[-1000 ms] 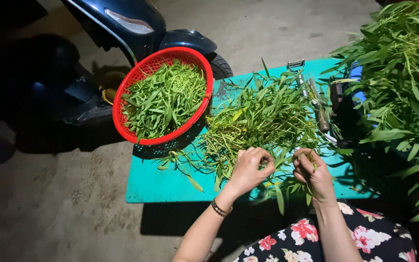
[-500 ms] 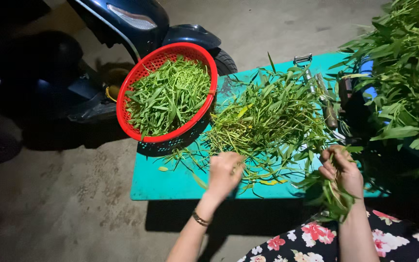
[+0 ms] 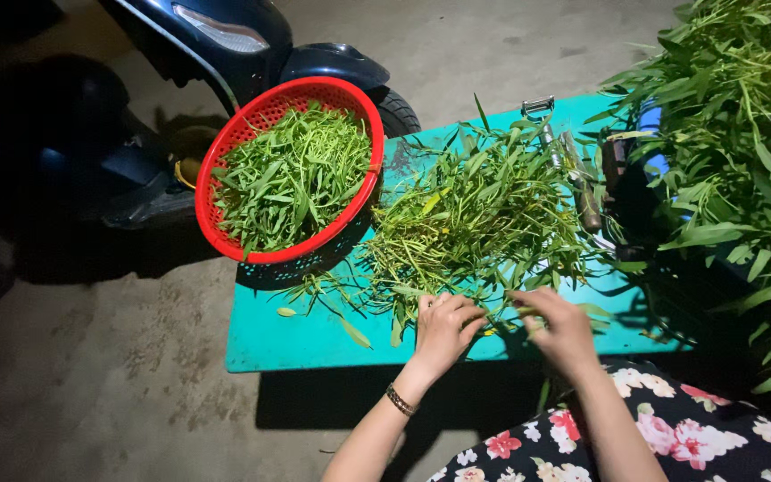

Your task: The person sits at a low green table and sorts through piles of water spinach, picking edible leafy portions by hand and placing them into a red perforated basket while discarding stems and yellowed pieces onto the table. They work through the pile a handful at a time, occasionally gathering and turning the unsorted greens.

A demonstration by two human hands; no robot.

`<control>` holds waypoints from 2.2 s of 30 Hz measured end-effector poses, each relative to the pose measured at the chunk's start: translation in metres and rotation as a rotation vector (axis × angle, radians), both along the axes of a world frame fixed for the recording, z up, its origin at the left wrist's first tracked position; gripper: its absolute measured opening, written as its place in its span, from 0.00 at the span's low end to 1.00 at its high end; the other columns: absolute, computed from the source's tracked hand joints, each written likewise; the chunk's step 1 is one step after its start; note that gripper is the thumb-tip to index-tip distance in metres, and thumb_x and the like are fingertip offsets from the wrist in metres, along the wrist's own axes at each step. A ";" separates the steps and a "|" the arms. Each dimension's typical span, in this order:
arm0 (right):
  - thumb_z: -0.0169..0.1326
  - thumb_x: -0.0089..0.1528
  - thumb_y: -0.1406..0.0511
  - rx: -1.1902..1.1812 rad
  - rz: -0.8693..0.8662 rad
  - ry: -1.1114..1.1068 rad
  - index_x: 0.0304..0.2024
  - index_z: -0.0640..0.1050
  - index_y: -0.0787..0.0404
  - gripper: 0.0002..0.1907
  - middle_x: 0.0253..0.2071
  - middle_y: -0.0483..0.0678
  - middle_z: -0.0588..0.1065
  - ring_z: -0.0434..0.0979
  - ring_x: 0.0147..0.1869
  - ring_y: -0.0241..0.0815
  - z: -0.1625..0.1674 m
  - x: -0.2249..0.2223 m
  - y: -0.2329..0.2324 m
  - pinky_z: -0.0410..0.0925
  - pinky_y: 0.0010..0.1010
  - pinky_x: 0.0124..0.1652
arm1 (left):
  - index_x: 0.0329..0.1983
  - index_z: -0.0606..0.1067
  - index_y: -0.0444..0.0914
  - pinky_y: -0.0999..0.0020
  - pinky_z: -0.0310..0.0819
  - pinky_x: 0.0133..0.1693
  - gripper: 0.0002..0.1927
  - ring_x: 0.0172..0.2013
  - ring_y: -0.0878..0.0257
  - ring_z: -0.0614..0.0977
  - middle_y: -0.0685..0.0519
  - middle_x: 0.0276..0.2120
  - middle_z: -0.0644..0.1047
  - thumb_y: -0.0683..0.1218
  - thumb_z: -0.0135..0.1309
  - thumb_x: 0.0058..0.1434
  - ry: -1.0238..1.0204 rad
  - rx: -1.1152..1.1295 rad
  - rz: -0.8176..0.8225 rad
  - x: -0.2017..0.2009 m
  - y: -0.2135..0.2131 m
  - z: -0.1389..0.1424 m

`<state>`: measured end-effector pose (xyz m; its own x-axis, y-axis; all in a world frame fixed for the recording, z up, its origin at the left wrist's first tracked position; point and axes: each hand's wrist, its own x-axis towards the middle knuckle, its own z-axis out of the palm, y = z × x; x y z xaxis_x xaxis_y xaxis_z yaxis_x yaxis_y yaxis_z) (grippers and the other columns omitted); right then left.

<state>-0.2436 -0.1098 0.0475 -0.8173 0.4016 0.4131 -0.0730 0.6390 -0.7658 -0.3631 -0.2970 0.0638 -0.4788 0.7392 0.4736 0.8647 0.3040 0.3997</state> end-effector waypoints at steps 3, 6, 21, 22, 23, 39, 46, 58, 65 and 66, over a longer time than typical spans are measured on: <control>0.61 0.51 0.69 0.202 0.058 -0.276 0.51 0.80 0.48 0.24 0.39 0.47 0.75 0.79 0.38 0.52 0.003 -0.008 -0.012 0.71 0.41 0.35 | 0.35 0.83 0.45 0.59 0.60 0.46 0.05 0.39 0.60 0.77 0.58 0.34 0.79 0.49 0.63 0.59 -0.001 0.003 0.015 0.001 -0.001 0.002; 0.61 0.52 0.66 0.301 0.085 -0.319 0.48 0.79 0.50 0.19 0.40 0.45 0.75 0.79 0.41 0.51 -0.001 -0.016 -0.019 0.72 0.40 0.37 | 0.36 0.83 0.45 0.59 0.60 0.46 0.05 0.39 0.60 0.78 0.58 0.33 0.79 0.49 0.63 0.59 -0.029 0.004 0.037 0.001 -0.003 0.001; 0.53 0.68 0.65 -1.403 0.240 0.223 0.49 0.76 0.65 0.11 0.33 0.43 0.71 0.57 0.23 0.25 -0.028 -0.008 0.039 0.53 0.18 0.23 | 0.40 0.84 0.44 0.62 0.66 0.46 0.06 0.43 0.60 0.80 0.57 0.38 0.81 0.47 0.63 0.61 -0.239 0.251 0.040 0.002 0.001 0.069; 0.53 0.67 0.65 -1.392 0.248 0.191 0.48 0.76 0.65 0.10 0.33 0.43 0.72 0.57 0.23 0.25 -0.027 -0.010 0.037 0.53 0.19 0.22 | 0.39 0.84 0.44 0.63 0.67 0.45 0.05 0.42 0.60 0.81 0.57 0.37 0.81 0.48 0.63 0.61 -0.272 0.294 0.024 0.001 0.005 0.073; 0.53 0.67 0.65 -1.393 0.241 0.171 0.48 0.76 0.65 0.11 0.33 0.43 0.72 0.58 0.23 0.26 -0.026 -0.011 0.035 0.53 0.19 0.23 | 0.39 0.84 0.43 0.63 0.68 0.45 0.07 0.42 0.59 0.81 0.56 0.37 0.82 0.48 0.64 0.60 -0.275 0.262 -0.025 0.000 0.009 0.076; 0.51 0.68 0.64 -1.467 0.170 0.170 0.48 0.73 0.67 0.12 0.30 0.42 0.67 0.55 0.22 0.27 -0.031 -0.019 0.027 0.52 0.20 0.21 | 0.35 0.80 0.37 0.69 0.76 0.38 0.05 0.33 0.65 0.82 0.53 0.33 0.80 0.44 0.59 0.60 -0.596 0.223 0.068 -0.005 0.031 0.022; 0.49 0.71 0.63 -1.376 0.112 0.229 0.46 0.74 0.69 0.12 0.29 0.41 0.66 0.58 0.27 0.27 -0.023 -0.019 0.027 0.53 0.20 0.24 | 0.42 0.83 0.41 0.57 0.60 0.47 0.11 0.42 0.56 0.78 0.51 0.39 0.79 0.46 0.61 0.56 0.098 -0.001 0.333 -0.032 -0.039 0.042; 0.49 0.71 0.62 -0.629 0.010 0.066 0.42 0.74 0.63 0.10 0.30 0.43 0.71 0.69 0.37 0.33 -0.065 -0.044 0.017 0.65 0.25 0.40 | 0.34 0.83 0.46 0.57 0.61 0.46 0.07 0.44 0.58 0.75 0.54 0.37 0.75 0.45 0.64 0.52 0.240 -0.203 0.041 -0.063 0.005 0.001; 0.60 0.64 0.66 -0.438 -0.150 0.060 0.44 0.81 0.62 0.07 0.34 0.46 0.79 0.76 0.38 0.33 -0.024 -0.033 0.000 0.68 0.26 0.39 | 0.37 0.83 0.46 0.59 0.60 0.47 0.05 0.44 0.60 0.77 0.59 0.39 0.79 0.50 0.63 0.60 -0.059 0.022 0.083 -0.072 -0.001 0.018; 0.61 0.64 0.66 -0.408 -0.157 0.045 0.45 0.82 0.60 0.07 0.33 0.47 0.79 0.76 0.36 0.35 -0.015 -0.032 -0.006 0.68 0.28 0.37 | 0.36 0.83 0.46 0.60 0.59 0.46 0.05 0.44 0.60 0.77 0.59 0.39 0.80 0.51 0.62 0.60 -0.106 0.024 0.076 -0.070 -0.002 0.022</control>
<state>-0.2751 -0.1154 0.0325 -0.7185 0.6569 0.2287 -0.0380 0.2912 -0.9559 -0.4335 -0.2988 0.0863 -0.5810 0.6883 0.4344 0.7923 0.3563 0.4953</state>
